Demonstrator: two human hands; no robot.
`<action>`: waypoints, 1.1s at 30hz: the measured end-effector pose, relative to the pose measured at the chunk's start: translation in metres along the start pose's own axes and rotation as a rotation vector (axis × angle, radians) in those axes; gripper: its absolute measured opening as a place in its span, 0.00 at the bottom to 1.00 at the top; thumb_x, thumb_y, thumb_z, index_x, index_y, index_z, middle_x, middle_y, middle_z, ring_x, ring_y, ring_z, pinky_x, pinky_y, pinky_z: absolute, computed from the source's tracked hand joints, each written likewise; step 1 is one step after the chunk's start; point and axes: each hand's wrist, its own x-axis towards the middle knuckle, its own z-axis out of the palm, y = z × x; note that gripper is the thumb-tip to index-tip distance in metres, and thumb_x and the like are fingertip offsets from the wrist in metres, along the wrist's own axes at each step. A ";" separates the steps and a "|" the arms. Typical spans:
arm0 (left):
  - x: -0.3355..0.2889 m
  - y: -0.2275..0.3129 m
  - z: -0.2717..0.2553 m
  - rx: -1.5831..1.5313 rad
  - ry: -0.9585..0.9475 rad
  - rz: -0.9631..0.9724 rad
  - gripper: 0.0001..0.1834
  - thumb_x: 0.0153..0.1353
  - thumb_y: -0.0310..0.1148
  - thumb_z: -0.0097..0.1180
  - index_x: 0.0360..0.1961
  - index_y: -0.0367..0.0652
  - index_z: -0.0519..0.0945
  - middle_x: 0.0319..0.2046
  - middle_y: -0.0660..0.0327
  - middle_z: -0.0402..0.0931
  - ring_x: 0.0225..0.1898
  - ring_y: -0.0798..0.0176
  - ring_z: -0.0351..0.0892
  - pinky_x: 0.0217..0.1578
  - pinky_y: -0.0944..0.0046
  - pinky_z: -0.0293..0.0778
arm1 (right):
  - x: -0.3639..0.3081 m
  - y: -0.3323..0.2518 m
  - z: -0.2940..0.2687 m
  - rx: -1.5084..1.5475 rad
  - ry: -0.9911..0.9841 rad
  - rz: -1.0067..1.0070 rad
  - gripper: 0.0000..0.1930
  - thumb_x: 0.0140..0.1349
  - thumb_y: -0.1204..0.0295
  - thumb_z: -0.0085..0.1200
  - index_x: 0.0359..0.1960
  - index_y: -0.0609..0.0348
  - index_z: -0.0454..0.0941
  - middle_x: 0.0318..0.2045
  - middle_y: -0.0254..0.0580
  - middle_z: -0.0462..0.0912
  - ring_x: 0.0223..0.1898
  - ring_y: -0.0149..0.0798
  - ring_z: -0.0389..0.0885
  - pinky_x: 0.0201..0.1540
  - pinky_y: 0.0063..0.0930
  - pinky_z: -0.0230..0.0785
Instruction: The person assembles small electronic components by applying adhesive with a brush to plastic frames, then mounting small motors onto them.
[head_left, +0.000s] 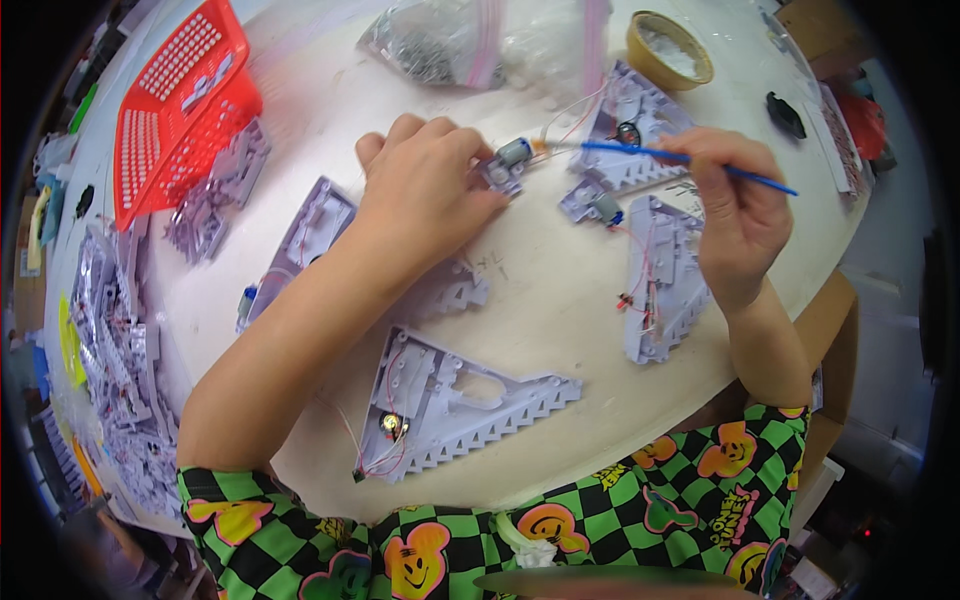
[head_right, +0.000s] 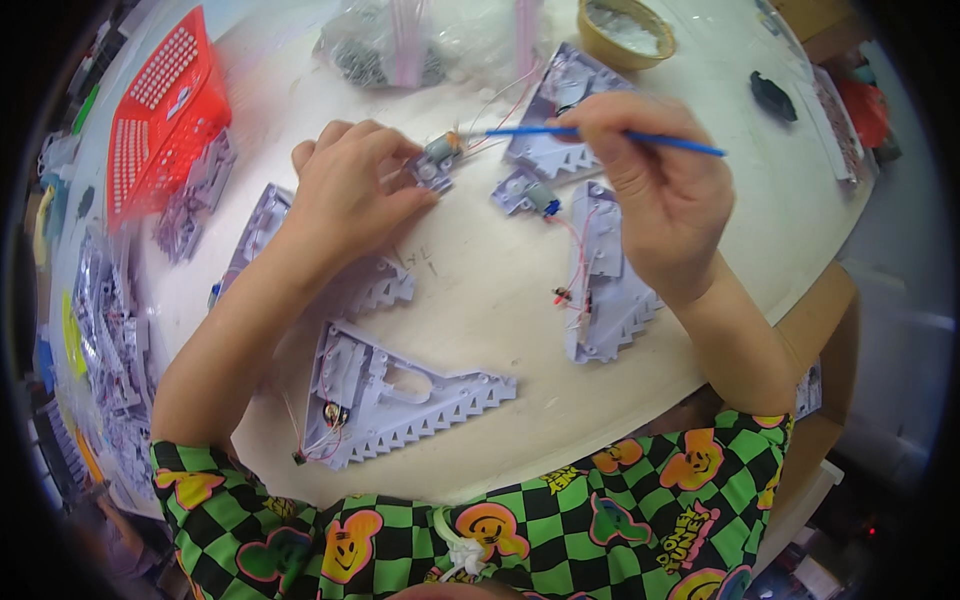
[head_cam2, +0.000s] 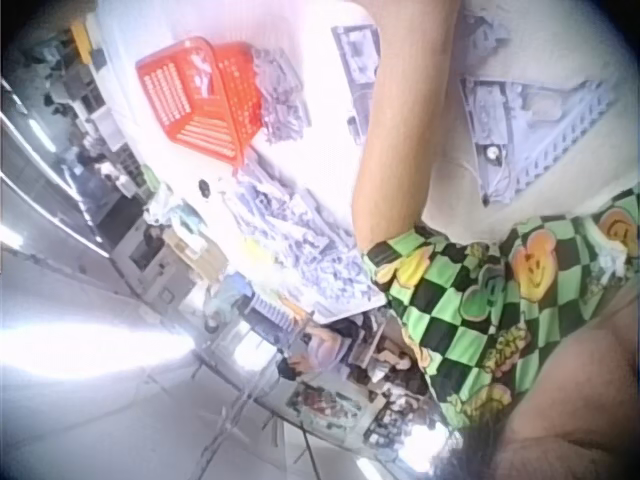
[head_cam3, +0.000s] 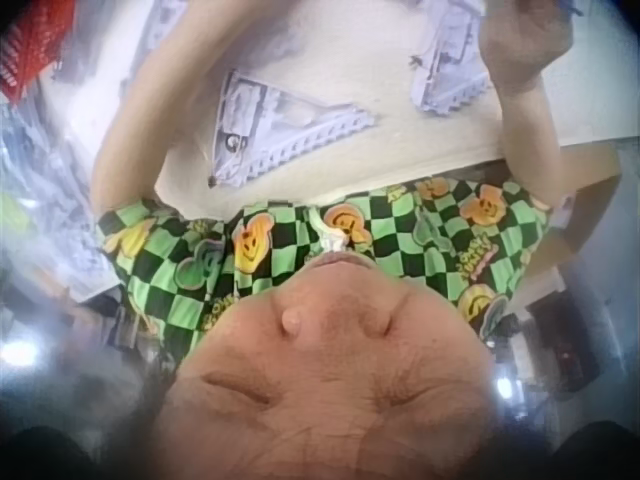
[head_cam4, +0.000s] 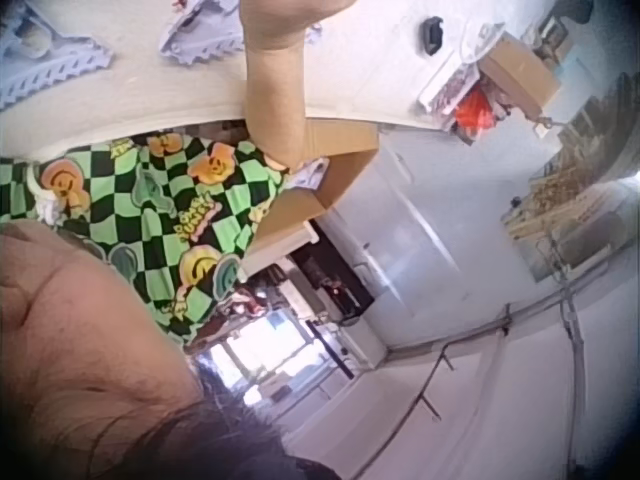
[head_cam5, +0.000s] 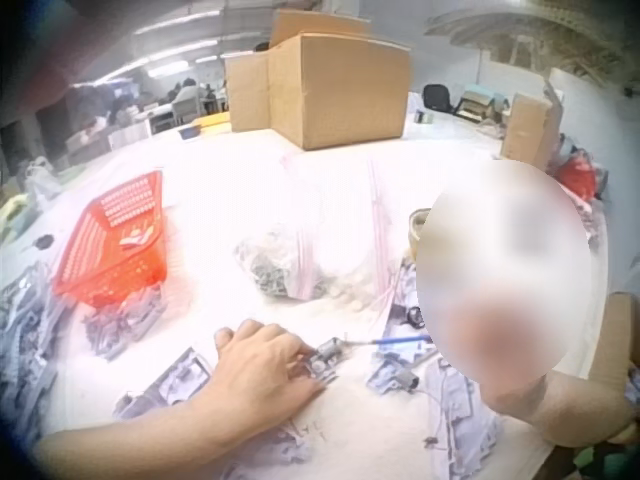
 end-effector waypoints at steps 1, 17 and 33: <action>-0.001 -0.001 0.000 0.010 0.007 0.010 0.16 0.41 0.37 0.65 0.34 0.44 0.82 0.35 0.61 0.77 0.46 0.55 0.68 0.45 0.54 0.54 | 0.003 -0.001 -0.007 0.040 0.070 -0.019 0.06 0.64 0.80 0.47 0.40 0.69 0.72 0.36 0.44 0.79 0.37 0.31 0.78 0.43 0.20 0.69; -0.011 0.009 -0.003 0.090 -0.064 -0.013 0.20 0.39 0.37 0.67 0.36 0.45 0.80 0.39 0.61 0.76 0.48 0.56 0.68 0.49 0.53 0.53 | 0.027 0.089 -0.083 -0.551 0.300 0.061 0.05 0.61 0.74 0.52 0.34 0.63 0.77 0.28 0.42 0.81 0.28 0.36 0.80 0.32 0.24 0.71; -0.014 0.008 -0.006 0.075 -0.002 0.043 0.19 0.40 0.36 0.67 0.36 0.45 0.80 0.38 0.62 0.75 0.47 0.57 0.69 0.47 0.55 0.55 | 0.043 0.083 -0.082 -0.780 0.206 -0.094 0.04 0.58 0.74 0.54 0.33 0.61 0.77 0.29 0.43 0.80 0.28 0.40 0.80 0.30 0.27 0.71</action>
